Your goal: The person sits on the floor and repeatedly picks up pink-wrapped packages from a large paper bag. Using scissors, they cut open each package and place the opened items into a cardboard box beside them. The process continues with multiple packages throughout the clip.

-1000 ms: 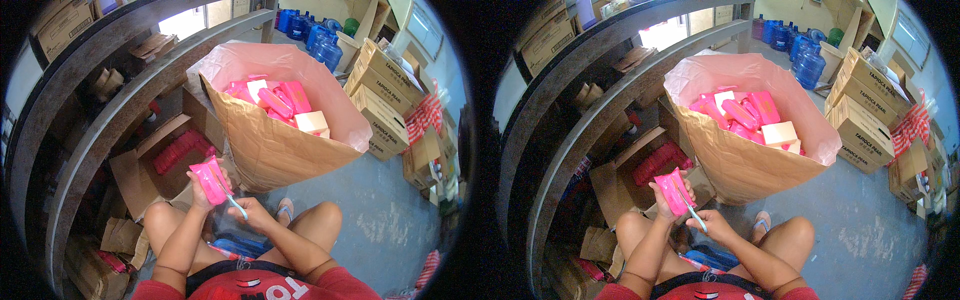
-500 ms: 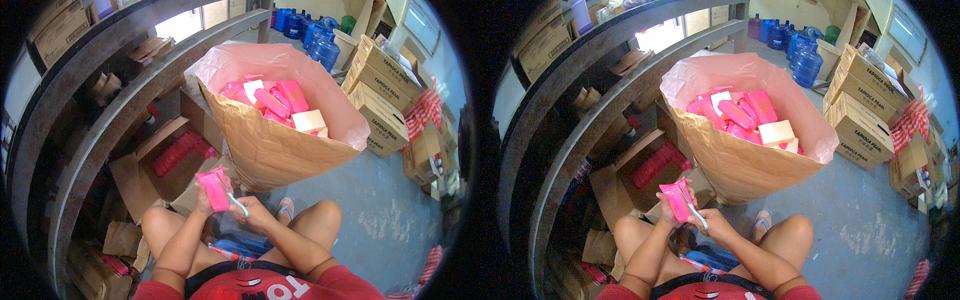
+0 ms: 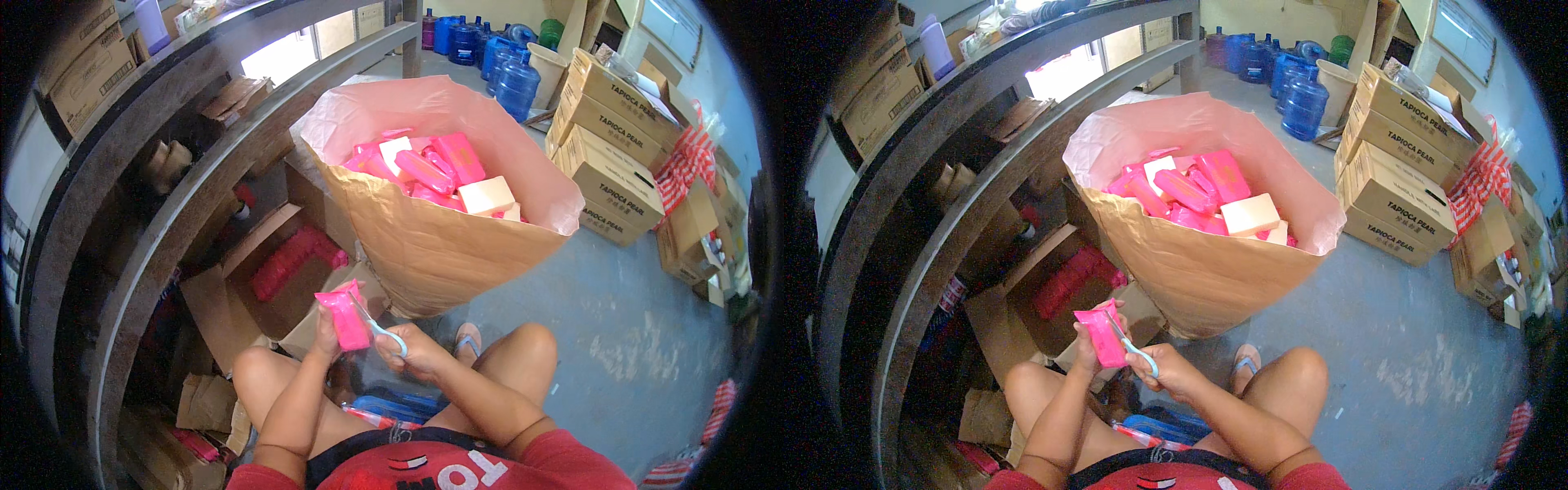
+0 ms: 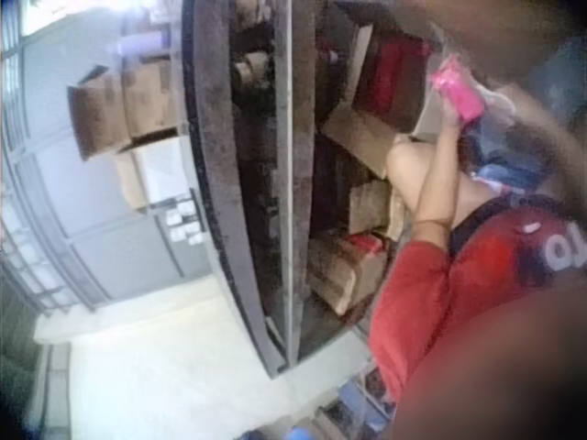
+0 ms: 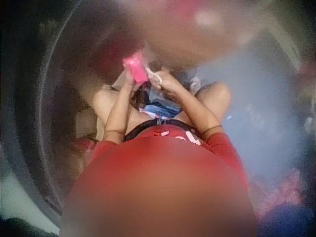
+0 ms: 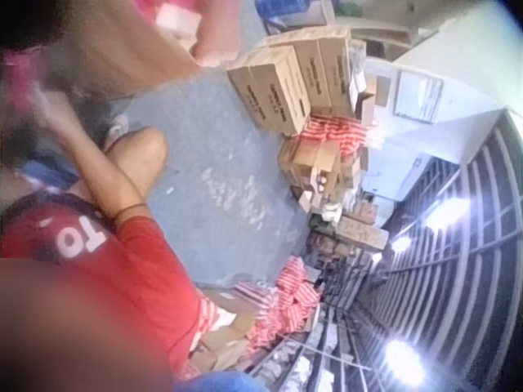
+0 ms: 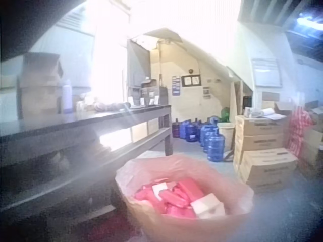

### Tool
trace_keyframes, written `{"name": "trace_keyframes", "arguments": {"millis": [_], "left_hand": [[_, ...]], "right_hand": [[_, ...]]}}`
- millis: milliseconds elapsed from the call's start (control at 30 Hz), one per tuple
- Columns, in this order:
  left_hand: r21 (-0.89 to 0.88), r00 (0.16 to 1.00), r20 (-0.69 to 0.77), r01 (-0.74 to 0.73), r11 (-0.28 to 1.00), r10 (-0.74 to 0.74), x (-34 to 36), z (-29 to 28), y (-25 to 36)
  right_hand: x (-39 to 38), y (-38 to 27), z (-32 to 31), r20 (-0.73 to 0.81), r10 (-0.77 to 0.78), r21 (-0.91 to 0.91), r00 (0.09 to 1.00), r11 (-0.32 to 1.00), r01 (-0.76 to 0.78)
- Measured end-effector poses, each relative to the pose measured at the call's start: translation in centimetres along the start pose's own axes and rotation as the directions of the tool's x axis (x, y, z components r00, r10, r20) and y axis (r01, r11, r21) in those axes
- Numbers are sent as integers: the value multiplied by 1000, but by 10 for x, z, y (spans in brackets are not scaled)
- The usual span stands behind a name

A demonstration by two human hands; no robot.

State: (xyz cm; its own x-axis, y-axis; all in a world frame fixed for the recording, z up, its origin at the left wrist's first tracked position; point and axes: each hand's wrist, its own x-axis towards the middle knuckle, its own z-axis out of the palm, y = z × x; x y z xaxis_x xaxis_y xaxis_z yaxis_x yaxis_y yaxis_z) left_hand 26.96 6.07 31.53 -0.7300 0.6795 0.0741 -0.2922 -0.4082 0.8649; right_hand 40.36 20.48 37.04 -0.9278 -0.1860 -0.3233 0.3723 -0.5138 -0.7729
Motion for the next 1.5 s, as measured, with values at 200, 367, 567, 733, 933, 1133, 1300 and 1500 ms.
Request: {"name": "trace_keyframes", "arguments": {"millis": [200,367,567,733,933,1133,1300,1500], "left_hand": [[521,965,177,77,850,-196,-20,-26,-3],[196,978,-126,188,962,-165,-23,2,9],[68,934,-147,-318,946,325,28,46,128],[265,796,-109,-554,789,596,125,128,202],[410,854,-128,-417,811,504,240,217,185],[322,914,-119,-334,886,388,299,246,137],[97,900,-297,-303,948,318,314,255,129],[56,890,-323,-320,946,321,303,258,127]], "right_hand": [[-51,-70,-12,-69,-320,285,945,901,326],[-74,-79,-22,-23,-220,-413,975,890,191],[-74,-67,-22,138,-77,-808,987,568,157],[-71,-63,-19,165,-122,-844,979,496,204],[-67,-58,-25,165,-197,-861,966,449,238],[-79,-65,-33,142,-237,-870,961,433,235],[-85,-68,-32,144,-209,-871,967,437,225],[-85,-68,-31,161,-212,-865,964,439,241]]}}
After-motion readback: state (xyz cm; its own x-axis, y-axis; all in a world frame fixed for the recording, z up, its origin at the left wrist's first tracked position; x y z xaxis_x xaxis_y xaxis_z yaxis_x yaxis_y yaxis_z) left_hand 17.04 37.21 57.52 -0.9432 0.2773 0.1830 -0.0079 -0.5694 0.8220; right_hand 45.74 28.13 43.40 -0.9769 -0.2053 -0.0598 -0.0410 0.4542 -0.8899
